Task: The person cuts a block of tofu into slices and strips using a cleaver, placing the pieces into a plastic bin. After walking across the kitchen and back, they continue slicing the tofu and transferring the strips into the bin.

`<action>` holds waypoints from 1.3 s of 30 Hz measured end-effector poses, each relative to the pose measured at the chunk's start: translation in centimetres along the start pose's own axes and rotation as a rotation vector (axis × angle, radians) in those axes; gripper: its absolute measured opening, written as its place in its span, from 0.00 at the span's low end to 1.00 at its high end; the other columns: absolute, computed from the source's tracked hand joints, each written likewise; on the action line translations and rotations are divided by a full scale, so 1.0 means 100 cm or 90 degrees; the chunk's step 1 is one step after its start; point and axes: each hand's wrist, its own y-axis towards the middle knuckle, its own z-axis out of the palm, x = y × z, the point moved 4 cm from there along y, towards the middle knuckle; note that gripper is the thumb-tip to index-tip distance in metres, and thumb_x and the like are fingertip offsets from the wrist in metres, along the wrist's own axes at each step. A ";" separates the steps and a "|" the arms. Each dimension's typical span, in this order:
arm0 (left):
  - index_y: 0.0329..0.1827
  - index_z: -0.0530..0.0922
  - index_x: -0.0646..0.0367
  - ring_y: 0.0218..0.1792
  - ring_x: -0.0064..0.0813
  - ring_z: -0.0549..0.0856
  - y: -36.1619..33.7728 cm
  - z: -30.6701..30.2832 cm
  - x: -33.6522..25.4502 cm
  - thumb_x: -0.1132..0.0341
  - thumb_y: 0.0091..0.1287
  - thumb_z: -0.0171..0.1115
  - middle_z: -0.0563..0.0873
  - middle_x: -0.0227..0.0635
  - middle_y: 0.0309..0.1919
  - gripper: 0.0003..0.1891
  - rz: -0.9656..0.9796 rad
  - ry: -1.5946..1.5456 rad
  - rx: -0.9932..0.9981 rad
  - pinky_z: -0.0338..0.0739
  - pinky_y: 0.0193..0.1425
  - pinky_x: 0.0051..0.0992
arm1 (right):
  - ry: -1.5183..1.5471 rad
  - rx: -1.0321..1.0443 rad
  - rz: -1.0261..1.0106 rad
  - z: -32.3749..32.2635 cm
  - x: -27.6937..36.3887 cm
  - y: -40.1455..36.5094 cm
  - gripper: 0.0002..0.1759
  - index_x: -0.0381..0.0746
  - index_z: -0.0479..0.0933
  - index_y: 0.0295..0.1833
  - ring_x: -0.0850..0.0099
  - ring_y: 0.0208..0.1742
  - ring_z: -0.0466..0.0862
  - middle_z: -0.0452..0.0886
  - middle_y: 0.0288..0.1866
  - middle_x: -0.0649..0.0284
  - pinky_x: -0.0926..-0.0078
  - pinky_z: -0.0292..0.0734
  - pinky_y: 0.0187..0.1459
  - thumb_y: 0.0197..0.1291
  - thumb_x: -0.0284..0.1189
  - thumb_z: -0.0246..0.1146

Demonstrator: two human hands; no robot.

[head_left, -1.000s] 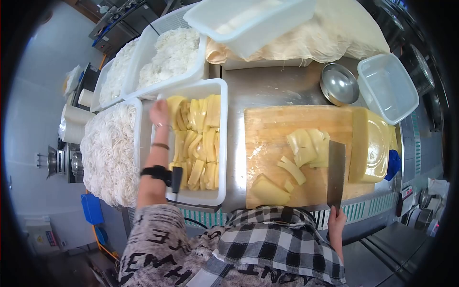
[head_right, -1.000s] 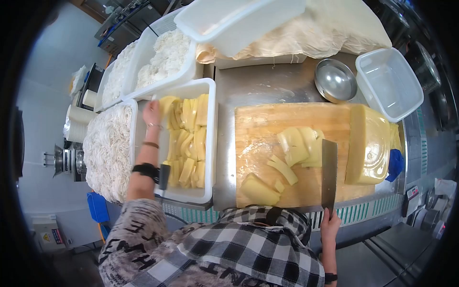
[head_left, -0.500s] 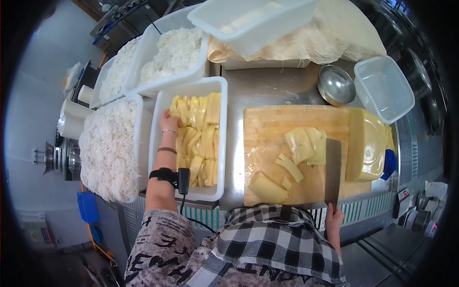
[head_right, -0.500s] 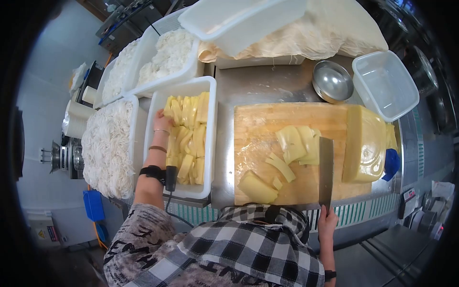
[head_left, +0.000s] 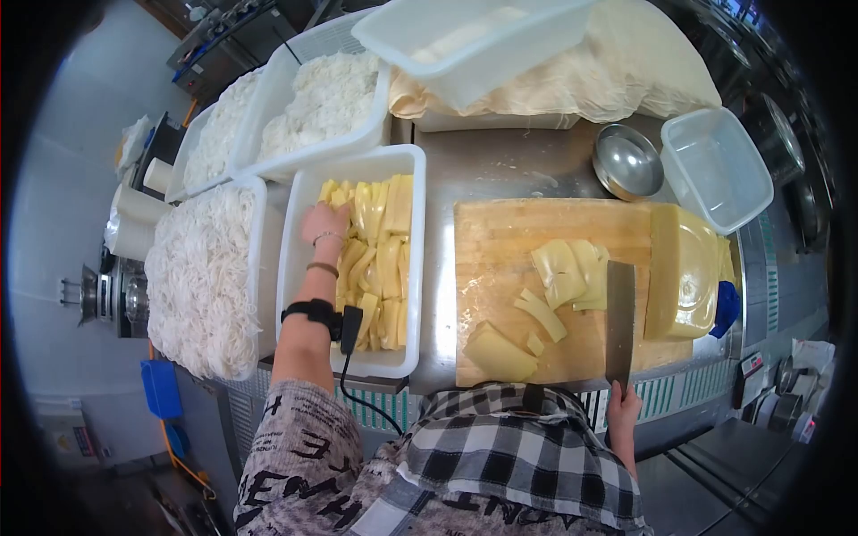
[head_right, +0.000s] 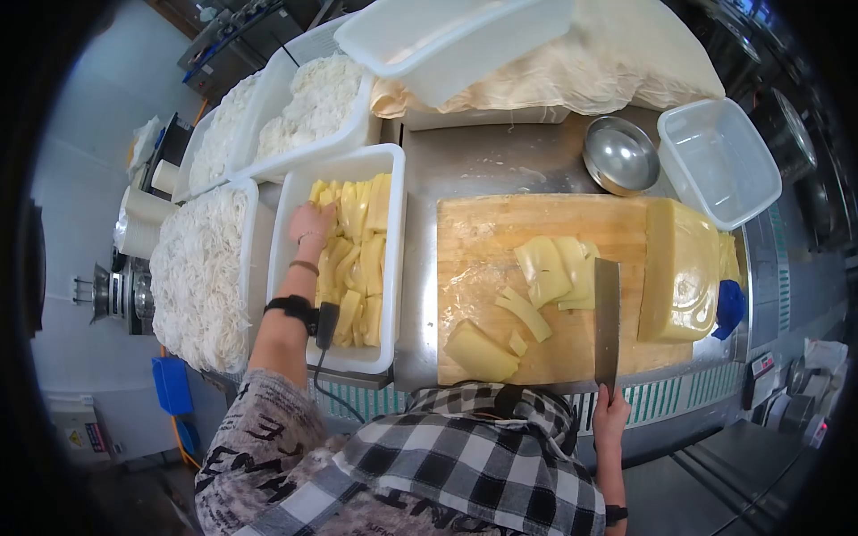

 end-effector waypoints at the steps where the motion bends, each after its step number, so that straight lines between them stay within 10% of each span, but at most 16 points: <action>1: 0.42 0.77 0.54 0.44 0.38 0.77 0.004 0.003 -0.003 0.43 0.51 0.59 0.76 0.41 0.42 0.25 -0.002 -0.001 0.001 0.74 0.44 0.35 | 0.008 0.001 0.000 0.000 0.002 0.000 0.10 0.31 0.72 0.32 0.61 0.15 0.69 0.69 0.16 0.48 0.68 0.63 0.20 0.59 0.29 0.54; 12: 0.39 0.76 0.56 0.43 0.40 0.76 0.005 0.029 -0.001 0.65 0.51 0.62 0.75 0.40 0.43 0.13 0.153 -0.129 -0.280 0.73 0.45 0.34 | -0.014 -0.009 -0.017 0.002 -0.002 0.000 0.10 0.30 0.72 0.32 0.55 0.17 0.69 0.69 0.17 0.47 0.67 0.64 0.21 0.59 0.28 0.53; 18: 0.47 0.74 0.59 0.43 0.43 0.78 0.054 0.019 0.004 0.61 0.51 0.63 0.77 0.43 0.47 0.21 0.123 -0.334 0.009 0.73 0.45 0.36 | -0.015 -0.002 -0.015 0.000 0.002 0.001 0.10 0.30 0.72 0.32 0.53 0.17 0.69 0.69 0.17 0.46 0.66 0.63 0.21 0.59 0.28 0.54; 24: 0.47 0.75 0.56 0.41 0.40 0.79 0.085 0.002 0.000 0.58 0.49 0.66 0.78 0.44 0.45 0.23 0.186 -0.123 -0.028 0.73 0.45 0.33 | -0.037 0.023 0.036 -0.001 -0.002 0.002 0.11 0.31 0.72 0.33 0.52 0.18 0.70 0.70 0.17 0.47 0.66 0.64 0.21 0.59 0.29 0.54; 30: 0.44 0.75 0.56 0.41 0.38 0.78 -0.102 -0.077 -0.100 0.70 0.52 0.61 0.78 0.39 0.39 0.15 0.538 -0.510 -0.096 0.73 0.46 0.31 | -0.047 0.056 0.043 -0.003 0.010 0.002 0.10 0.33 0.73 0.38 0.47 0.25 0.74 0.73 0.21 0.44 0.63 0.66 0.24 0.59 0.29 0.54; 32: 0.43 0.75 0.57 0.43 0.37 0.77 -0.183 -0.057 -0.125 0.70 0.52 0.61 0.78 0.39 0.40 0.14 0.766 -0.496 -0.018 0.73 0.47 0.31 | -0.038 0.019 -0.007 -0.002 0.010 0.002 0.09 0.34 0.73 0.38 0.49 0.25 0.75 0.73 0.21 0.45 0.63 0.67 0.23 0.59 0.29 0.54; 36: 0.46 0.73 0.57 0.46 0.39 0.75 -0.256 0.016 -0.155 0.65 0.50 0.63 0.76 0.39 0.44 0.19 0.802 -0.335 0.267 0.72 0.49 0.33 | -0.037 0.029 -0.017 -0.001 0.002 0.001 0.10 0.35 0.73 0.41 0.48 0.24 0.76 0.74 0.19 0.46 0.62 0.68 0.22 0.58 0.29 0.54; 39: 0.50 0.71 0.56 0.52 0.40 0.70 -0.269 0.059 -0.168 0.60 0.42 0.69 0.73 0.38 0.49 0.30 0.911 -0.249 0.223 0.67 0.54 0.36 | -0.003 0.029 -0.002 -0.003 0.005 0.000 0.10 0.35 0.73 0.41 0.49 0.24 0.76 0.74 0.20 0.46 0.62 0.68 0.23 0.58 0.29 0.54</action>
